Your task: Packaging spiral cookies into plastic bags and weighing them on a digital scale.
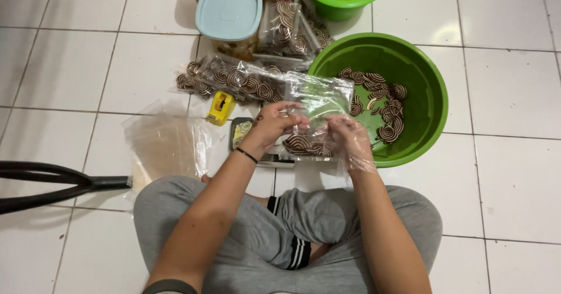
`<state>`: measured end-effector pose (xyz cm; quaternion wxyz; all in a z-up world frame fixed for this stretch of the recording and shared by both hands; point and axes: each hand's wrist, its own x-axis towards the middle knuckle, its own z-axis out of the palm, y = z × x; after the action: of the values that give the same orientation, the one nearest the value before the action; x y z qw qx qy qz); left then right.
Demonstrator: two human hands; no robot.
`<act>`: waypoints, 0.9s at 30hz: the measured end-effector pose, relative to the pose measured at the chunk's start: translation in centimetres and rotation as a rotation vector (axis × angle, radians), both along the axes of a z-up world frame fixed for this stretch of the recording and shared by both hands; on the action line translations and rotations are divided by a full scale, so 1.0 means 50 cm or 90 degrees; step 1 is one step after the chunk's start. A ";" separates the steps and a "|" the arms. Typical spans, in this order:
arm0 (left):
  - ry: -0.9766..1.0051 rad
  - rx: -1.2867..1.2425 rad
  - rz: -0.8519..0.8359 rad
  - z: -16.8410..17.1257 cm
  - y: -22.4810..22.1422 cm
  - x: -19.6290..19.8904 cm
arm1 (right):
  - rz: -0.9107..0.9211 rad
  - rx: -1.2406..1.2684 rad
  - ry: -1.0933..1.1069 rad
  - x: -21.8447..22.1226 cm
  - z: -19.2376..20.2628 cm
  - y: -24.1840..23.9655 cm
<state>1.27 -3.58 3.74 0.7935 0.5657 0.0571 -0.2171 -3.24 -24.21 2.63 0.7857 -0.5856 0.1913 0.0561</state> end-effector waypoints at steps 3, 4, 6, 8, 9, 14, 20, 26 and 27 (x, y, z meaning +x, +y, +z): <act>0.052 0.110 0.001 0.010 -0.047 0.024 | -0.056 0.070 0.059 0.016 -0.060 -0.045; 0.052 0.111 -0.002 0.004 -0.065 0.042 | -0.059 0.071 0.059 0.013 -0.065 -0.048; 0.037 0.247 -0.020 -0.008 -0.103 0.083 | -0.131 0.156 0.099 0.016 -0.074 -0.058; -0.002 0.399 -0.091 -0.007 -0.132 0.121 | -0.136 0.169 0.116 -0.005 -0.019 -0.044; -0.043 0.551 -0.159 -0.006 -0.149 0.141 | -0.139 0.184 0.134 -0.015 0.009 -0.038; 0.042 0.418 -0.164 0.019 -0.195 0.162 | -0.226 0.299 0.145 0.016 -0.038 -0.059; 0.045 0.430 -0.153 -0.007 -0.187 0.183 | -0.270 0.325 0.137 0.029 -0.085 -0.070; 0.048 0.307 -0.135 -0.017 -0.185 0.189 | -0.271 0.321 0.132 0.026 -0.045 -0.050; 0.057 0.248 -0.126 -0.018 -0.185 0.187 | -0.270 0.317 0.127 0.027 -0.055 -0.053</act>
<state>10.64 -12.82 2.83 0.6406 0.7012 0.0773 -0.3033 -1.87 -26.85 -0.10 0.8760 -0.3146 0.3656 -0.0066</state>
